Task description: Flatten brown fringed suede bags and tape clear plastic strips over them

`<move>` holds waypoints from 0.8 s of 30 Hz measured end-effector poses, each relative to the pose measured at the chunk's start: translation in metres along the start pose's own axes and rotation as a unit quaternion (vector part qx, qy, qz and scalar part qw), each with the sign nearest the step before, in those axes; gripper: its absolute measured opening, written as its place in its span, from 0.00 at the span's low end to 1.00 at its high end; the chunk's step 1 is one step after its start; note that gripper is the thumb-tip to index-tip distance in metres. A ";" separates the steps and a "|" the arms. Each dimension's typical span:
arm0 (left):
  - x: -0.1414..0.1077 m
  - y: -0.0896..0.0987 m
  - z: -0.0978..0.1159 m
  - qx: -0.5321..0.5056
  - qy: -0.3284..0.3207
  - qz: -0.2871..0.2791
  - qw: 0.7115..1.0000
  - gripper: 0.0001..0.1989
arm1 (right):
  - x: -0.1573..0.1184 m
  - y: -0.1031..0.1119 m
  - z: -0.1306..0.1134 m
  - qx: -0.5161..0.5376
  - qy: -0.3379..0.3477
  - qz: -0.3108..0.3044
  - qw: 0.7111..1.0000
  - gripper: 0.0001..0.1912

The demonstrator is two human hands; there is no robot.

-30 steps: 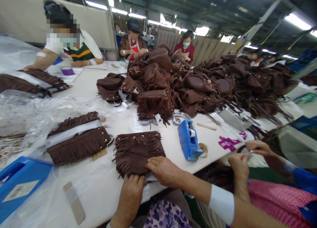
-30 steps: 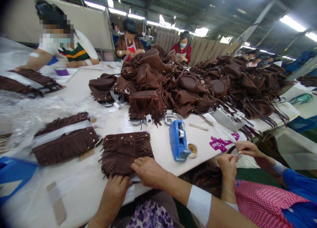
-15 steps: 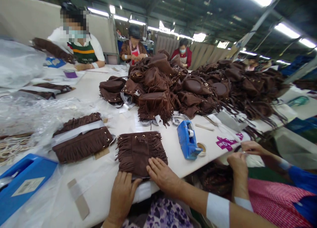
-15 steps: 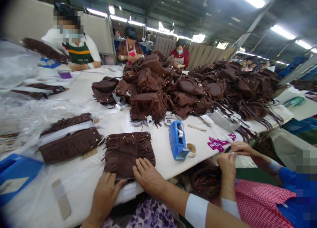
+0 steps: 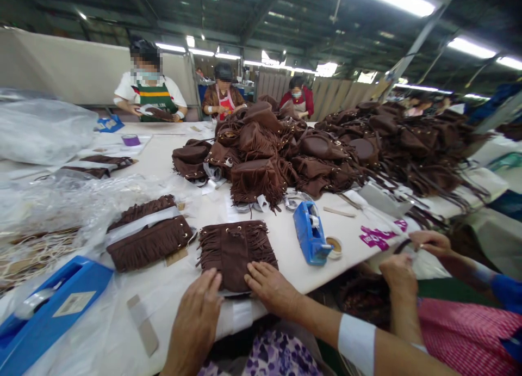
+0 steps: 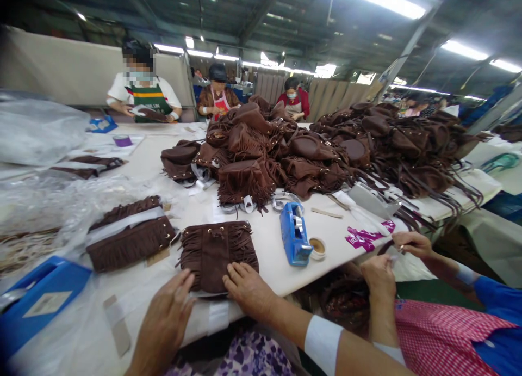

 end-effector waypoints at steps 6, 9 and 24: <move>0.016 -0.059 0.040 0.070 -0.213 -0.065 0.972 0.28 | -0.006 -0.004 0.003 -0.011 0.010 0.041 0.999 0.23; 0.008 -0.067 0.030 0.093 -0.260 -0.027 0.961 0.25 | -0.014 -0.006 0.003 -0.032 0.021 0.079 0.996 0.23; 0.029 -0.064 0.025 0.008 -0.311 0.044 0.949 0.16 | -0.031 -0.021 -0.001 -0.111 0.009 0.239 0.965 0.24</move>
Point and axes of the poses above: each hand's wrist, its own x-axis towards the middle knuckle, its own y-axis out of the back of the hand, z = x × y, the point moved 8 cm from there along x, towards the middle knuckle, and after that the axes turned 2 degrees about -z, right-handed, at the moved point
